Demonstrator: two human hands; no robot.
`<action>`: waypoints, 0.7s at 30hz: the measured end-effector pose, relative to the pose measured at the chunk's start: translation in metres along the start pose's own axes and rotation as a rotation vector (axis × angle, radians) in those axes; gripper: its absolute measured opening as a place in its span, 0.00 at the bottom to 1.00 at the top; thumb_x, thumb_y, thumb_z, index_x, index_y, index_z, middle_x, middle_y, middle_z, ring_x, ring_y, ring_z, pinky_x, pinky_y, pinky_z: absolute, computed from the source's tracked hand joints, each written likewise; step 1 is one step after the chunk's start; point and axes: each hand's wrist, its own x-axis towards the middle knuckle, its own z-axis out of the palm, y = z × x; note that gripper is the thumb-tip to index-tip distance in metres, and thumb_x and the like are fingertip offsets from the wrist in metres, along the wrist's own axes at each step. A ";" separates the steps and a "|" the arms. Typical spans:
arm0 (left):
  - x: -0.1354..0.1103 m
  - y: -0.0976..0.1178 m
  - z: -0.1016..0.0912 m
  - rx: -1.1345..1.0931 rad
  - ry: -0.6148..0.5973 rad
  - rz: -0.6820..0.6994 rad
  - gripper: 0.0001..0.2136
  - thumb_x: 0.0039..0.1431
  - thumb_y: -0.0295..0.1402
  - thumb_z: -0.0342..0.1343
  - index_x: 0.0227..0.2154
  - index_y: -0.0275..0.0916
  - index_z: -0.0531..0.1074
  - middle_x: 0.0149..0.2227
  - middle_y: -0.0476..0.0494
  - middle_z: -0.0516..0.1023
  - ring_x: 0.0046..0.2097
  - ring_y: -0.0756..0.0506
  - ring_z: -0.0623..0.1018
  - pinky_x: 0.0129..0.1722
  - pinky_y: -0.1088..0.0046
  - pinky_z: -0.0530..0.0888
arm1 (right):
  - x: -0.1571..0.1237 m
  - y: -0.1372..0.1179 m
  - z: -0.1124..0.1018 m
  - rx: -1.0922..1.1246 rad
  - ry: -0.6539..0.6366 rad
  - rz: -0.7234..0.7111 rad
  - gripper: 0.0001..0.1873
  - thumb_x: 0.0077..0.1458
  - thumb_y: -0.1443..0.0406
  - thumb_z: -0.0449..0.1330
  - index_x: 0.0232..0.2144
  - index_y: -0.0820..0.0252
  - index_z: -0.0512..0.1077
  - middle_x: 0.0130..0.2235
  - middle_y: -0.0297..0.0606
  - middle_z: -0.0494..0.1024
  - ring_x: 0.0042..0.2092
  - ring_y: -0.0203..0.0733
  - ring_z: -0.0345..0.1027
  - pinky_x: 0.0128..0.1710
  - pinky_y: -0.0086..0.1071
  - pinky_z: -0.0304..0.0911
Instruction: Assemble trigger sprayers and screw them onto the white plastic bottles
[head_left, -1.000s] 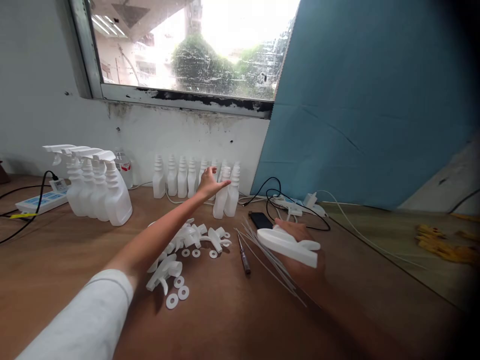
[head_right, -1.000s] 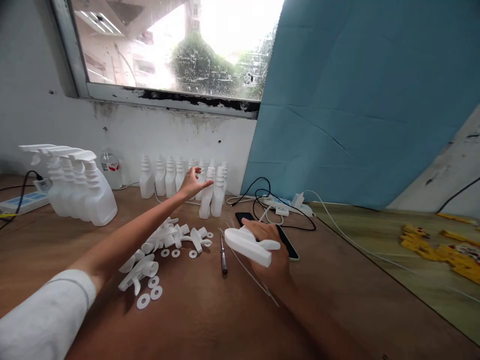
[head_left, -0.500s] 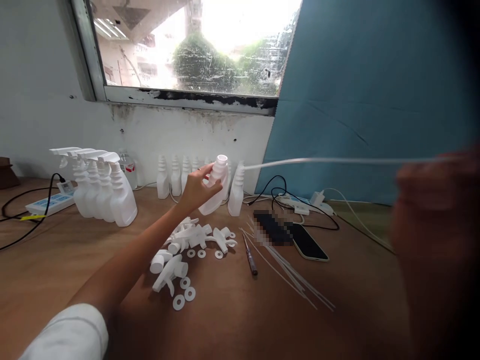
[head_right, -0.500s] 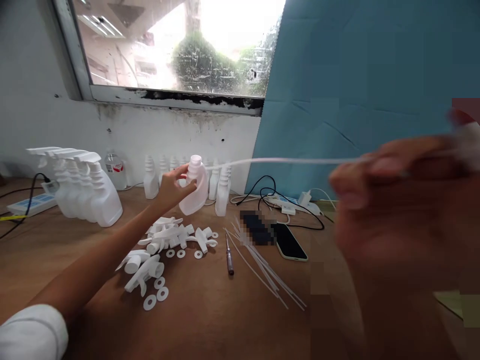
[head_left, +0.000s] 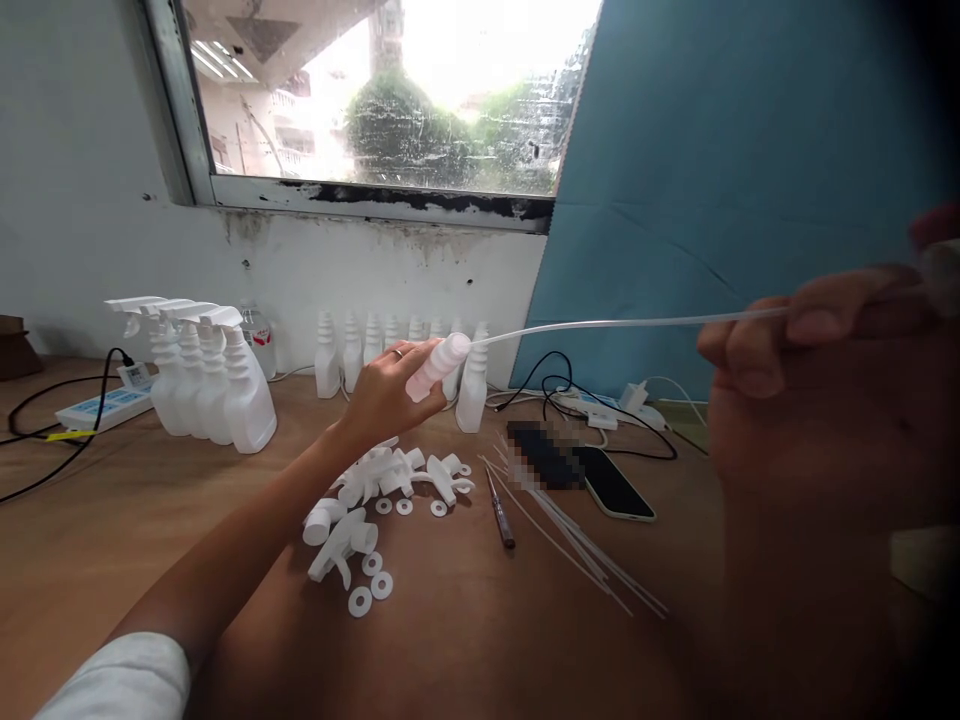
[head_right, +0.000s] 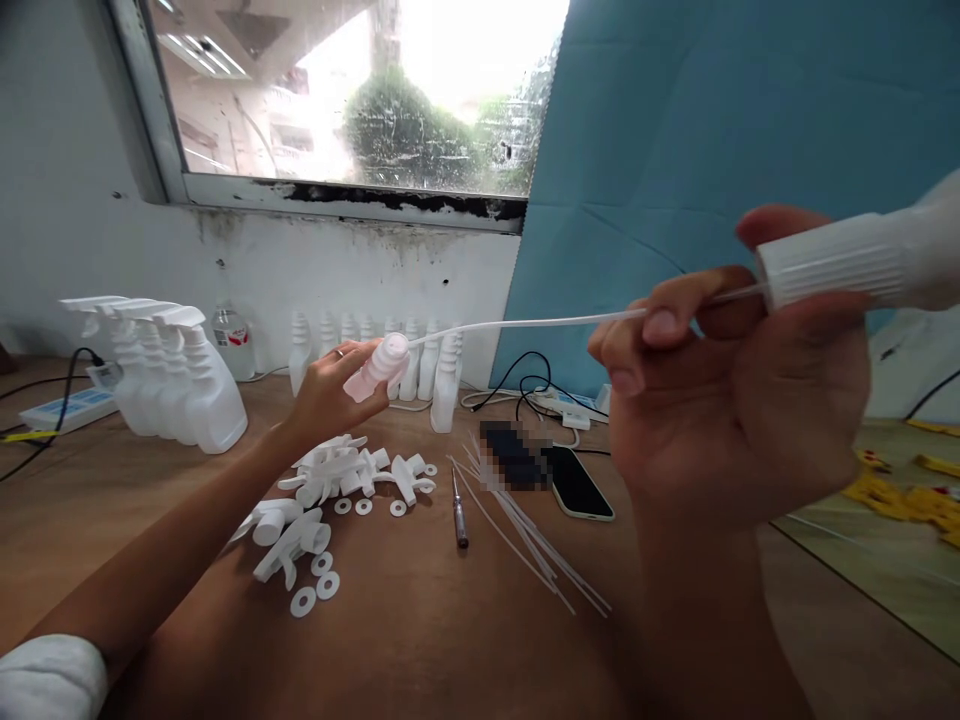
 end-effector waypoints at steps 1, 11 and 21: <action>0.000 0.001 0.000 -0.007 -0.016 0.002 0.21 0.51 0.29 0.54 0.50 0.37 0.70 0.45 0.42 0.78 0.46 0.44 0.76 0.46 0.68 0.74 | 0.001 -0.002 0.005 0.096 0.023 0.022 0.13 0.62 0.55 0.54 0.46 0.48 0.72 0.30 0.33 0.67 0.26 0.32 0.55 0.27 0.34 0.53; 0.013 0.038 -0.023 -0.638 -0.555 -0.162 0.14 0.51 0.29 0.55 0.42 0.34 0.76 0.37 0.45 0.80 0.37 0.48 0.77 0.39 0.72 0.76 | -0.011 0.035 0.045 0.290 -0.316 0.346 0.17 0.59 0.54 0.56 0.43 0.59 0.71 0.46 0.42 0.71 0.46 0.41 0.68 0.43 0.37 0.64; 0.006 -0.010 -0.026 -1.011 -1.125 -0.393 0.14 0.49 0.36 0.65 0.39 0.38 0.79 0.37 0.42 0.81 0.39 0.43 0.80 0.41 0.65 0.78 | -0.080 0.061 0.089 0.526 -0.419 0.748 0.16 0.58 0.55 0.57 0.40 0.62 0.68 0.37 0.42 0.73 0.35 0.40 0.68 0.32 0.33 0.65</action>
